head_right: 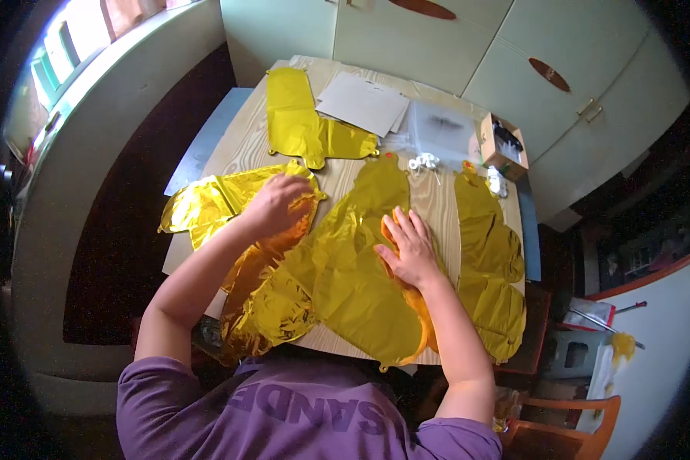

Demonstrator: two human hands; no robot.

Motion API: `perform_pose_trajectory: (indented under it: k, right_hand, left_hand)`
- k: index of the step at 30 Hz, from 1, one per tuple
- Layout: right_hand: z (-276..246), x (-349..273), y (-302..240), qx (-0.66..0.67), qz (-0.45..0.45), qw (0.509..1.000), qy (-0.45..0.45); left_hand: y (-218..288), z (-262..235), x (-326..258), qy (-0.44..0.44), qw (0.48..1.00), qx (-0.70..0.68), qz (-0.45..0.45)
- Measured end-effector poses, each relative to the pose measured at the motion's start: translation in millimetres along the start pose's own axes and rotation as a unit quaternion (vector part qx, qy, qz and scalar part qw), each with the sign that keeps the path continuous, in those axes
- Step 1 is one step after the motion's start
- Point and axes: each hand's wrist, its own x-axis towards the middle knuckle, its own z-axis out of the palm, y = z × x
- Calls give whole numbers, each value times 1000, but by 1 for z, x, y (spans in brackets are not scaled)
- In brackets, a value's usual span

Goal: Folding and placing gold foil balloons/decorations into plastic packaging with card backings.

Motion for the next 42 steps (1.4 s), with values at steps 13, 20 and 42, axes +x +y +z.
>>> perform_pose_trajectory:
  k: [13, 20, 42]
  right_hand:
    - [-34, 46, -1, 2, -15, 1000, -24]
    - [-12, 159, -11, 104, 19, 994, -9]
    - [24, 279, 35, -90, 146, 984, 44]
  left_hand:
    - [-83, 32, 72, -128, 987, 90, -26]
    - [-77, 20, 95, -77, 965, -124, -219]
    - [-86, 28, 75, -13, 999, -52, 8]
